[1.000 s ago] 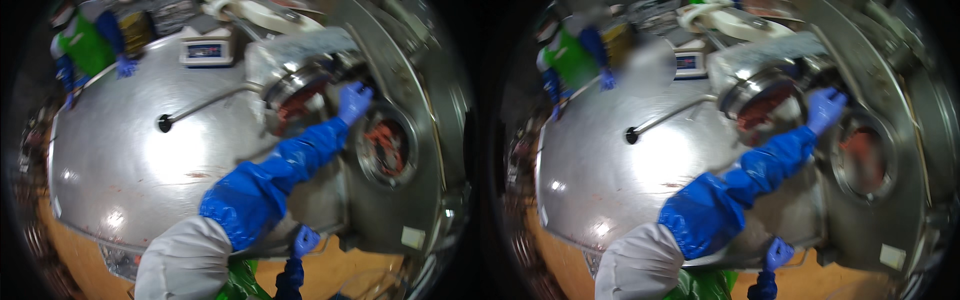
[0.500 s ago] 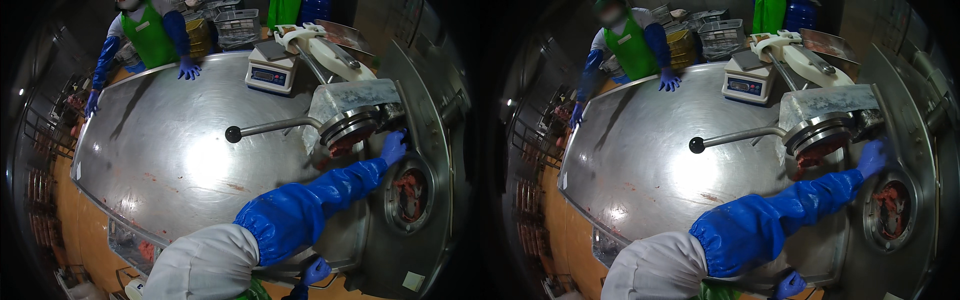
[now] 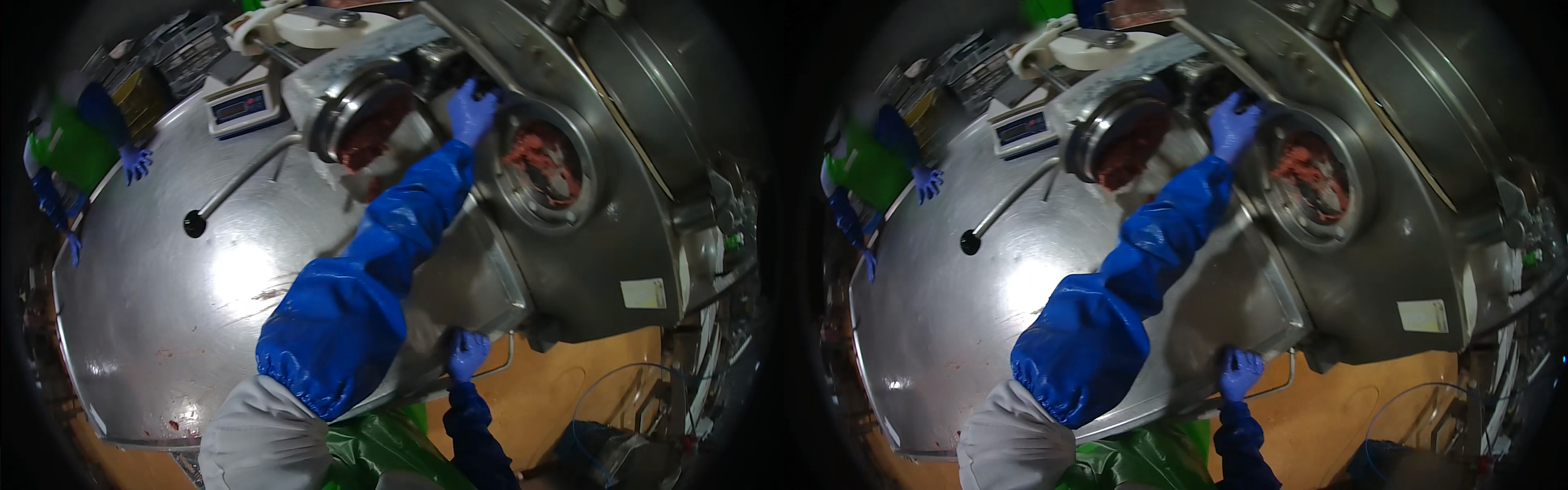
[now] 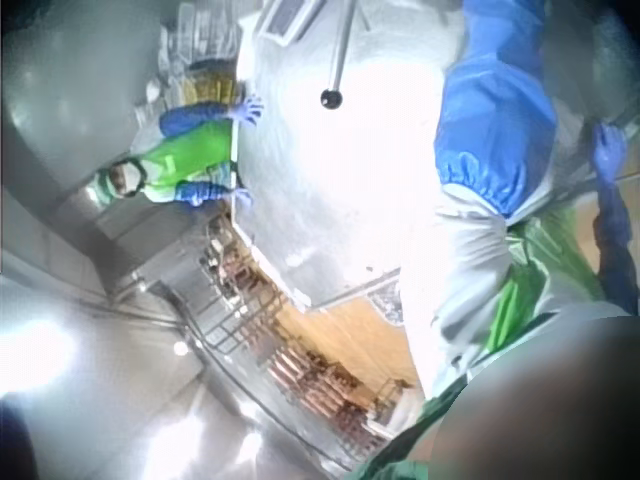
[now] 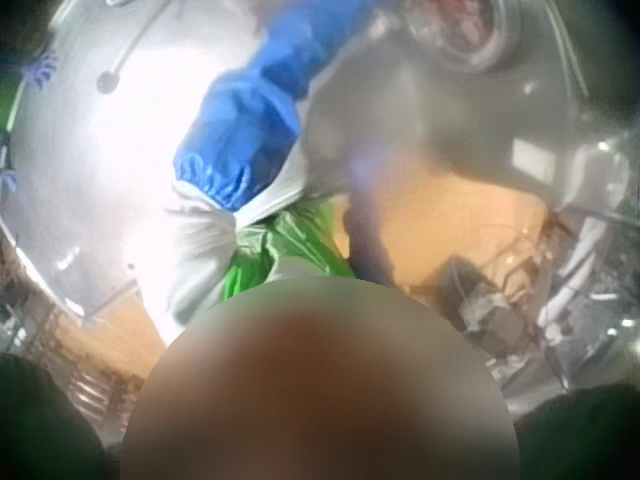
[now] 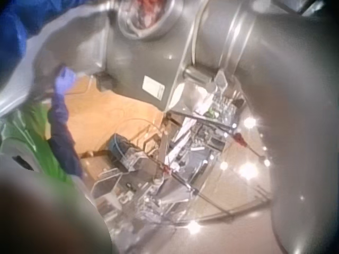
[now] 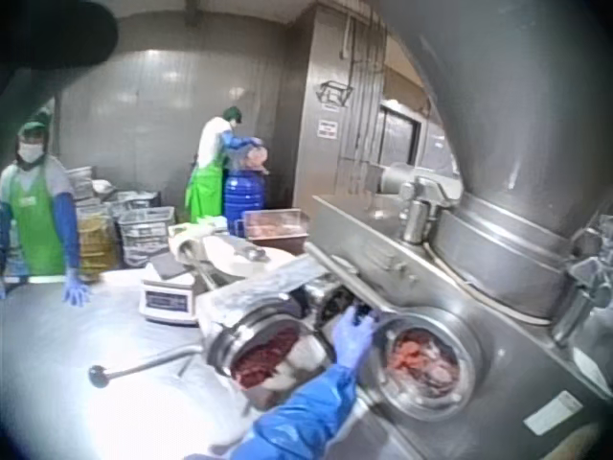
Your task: The person operates a commercial sausage-stuffing machine in a food processing facility. They attach a nozzle, load ground meat into the hopper, feed casings onto the stuffer, and guide the extruded sausage links onto a stainless steel table. The person also adjusts the machine's control panel and handles containers of meat and casings.
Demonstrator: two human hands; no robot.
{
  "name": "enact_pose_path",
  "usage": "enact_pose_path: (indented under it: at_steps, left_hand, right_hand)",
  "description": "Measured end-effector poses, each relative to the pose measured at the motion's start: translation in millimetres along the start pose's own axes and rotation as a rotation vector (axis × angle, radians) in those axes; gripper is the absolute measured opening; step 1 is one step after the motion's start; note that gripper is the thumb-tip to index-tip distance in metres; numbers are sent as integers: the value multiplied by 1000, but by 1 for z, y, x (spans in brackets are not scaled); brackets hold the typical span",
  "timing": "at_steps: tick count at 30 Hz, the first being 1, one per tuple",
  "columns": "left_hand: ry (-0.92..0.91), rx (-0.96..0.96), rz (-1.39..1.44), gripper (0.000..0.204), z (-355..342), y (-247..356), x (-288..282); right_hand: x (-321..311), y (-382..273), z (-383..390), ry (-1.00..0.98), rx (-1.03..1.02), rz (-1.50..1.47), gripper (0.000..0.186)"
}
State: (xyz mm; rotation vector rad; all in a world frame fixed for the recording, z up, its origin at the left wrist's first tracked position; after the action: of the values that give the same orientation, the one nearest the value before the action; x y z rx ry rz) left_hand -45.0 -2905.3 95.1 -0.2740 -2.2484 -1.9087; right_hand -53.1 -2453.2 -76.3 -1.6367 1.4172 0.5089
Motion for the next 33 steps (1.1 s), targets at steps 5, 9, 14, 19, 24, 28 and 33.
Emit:
enact_pose_path:
  at_steps: [5,9,14,19,24,28,33]
  left_hand:
    - [68,-98,-231,61,26,4,-26]
    - [-129,-72,-238,48,108,67,-74]
    - [297,678,-603,20,191,215,-257]
    - [131,-265,-1592,43,129,200,-418]
    - [-148,-309,-1433,41,138,190,-398]
    - [-446,-580,-1251,39,183,200,-346]
    - [-900,-740,-918,35,237,161,-256]
  right_hand:
    - [7,4,7,-114,93,-26,7]
    - [-2,-2,4,-58,126,-101,6]
    - [-1,-2,5,-18,109,-62,8]
    - [0,-8,2,-5,72,-112,10]
    - [-6,-13,-4,52,41,-95,10]
    - [-2,-8,-5,-64,137,-210,14]
    - [-62,-91,-81,-1,239,-825,28]
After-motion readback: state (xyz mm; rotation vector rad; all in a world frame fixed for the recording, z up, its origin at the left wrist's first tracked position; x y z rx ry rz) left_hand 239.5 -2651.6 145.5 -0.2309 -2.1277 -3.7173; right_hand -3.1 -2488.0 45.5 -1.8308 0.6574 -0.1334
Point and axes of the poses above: each hand's wrist, its own z-axis away from the middle knuckle, its own x-axis out of the palm, y = z × x, the point moved 5 cm from there along -z, towards the middle knuckle, and after that the axes turned 13 degrees about -x, right-handed, at the moved point
